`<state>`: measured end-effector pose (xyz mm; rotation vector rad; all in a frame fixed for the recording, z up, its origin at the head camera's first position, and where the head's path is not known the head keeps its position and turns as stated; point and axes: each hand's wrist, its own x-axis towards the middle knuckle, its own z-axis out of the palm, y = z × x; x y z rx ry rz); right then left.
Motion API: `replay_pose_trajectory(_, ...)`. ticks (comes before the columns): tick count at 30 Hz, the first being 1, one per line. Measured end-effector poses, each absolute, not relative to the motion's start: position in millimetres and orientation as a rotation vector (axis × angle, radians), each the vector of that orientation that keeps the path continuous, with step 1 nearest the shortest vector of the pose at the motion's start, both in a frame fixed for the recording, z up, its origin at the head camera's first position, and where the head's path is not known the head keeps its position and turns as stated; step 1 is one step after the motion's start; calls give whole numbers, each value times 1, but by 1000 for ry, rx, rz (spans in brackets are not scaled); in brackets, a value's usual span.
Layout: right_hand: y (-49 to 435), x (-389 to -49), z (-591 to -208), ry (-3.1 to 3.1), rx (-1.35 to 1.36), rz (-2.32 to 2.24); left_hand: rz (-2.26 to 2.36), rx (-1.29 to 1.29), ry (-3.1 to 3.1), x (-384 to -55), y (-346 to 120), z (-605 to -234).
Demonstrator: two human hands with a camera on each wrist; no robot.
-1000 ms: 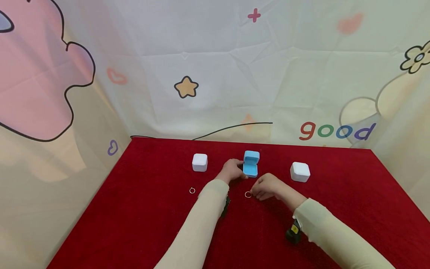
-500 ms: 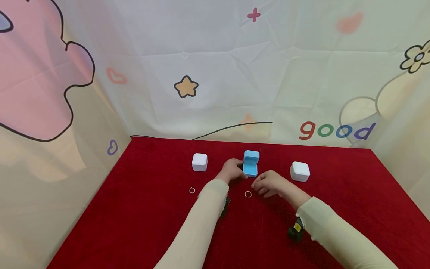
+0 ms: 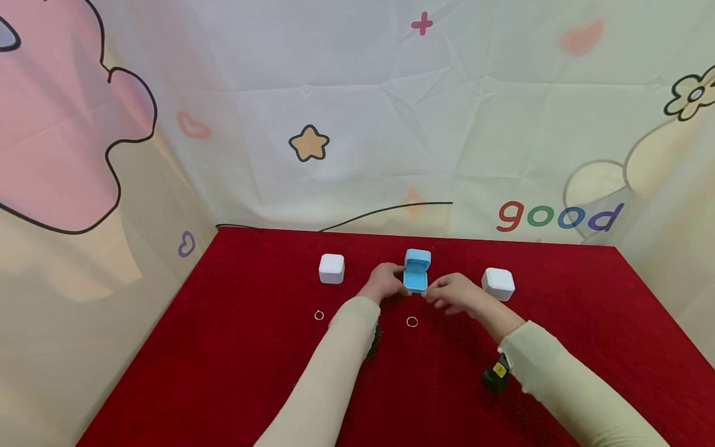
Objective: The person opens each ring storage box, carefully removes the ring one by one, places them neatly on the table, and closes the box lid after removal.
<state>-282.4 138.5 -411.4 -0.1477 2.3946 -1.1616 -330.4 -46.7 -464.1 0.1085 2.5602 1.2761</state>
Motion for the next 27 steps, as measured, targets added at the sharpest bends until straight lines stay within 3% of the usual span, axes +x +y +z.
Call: replay_pose_trajectory(27, 147, -297, -402, 2519, -94, -1280, 1270, 94, 2555, -329, -46, -461)
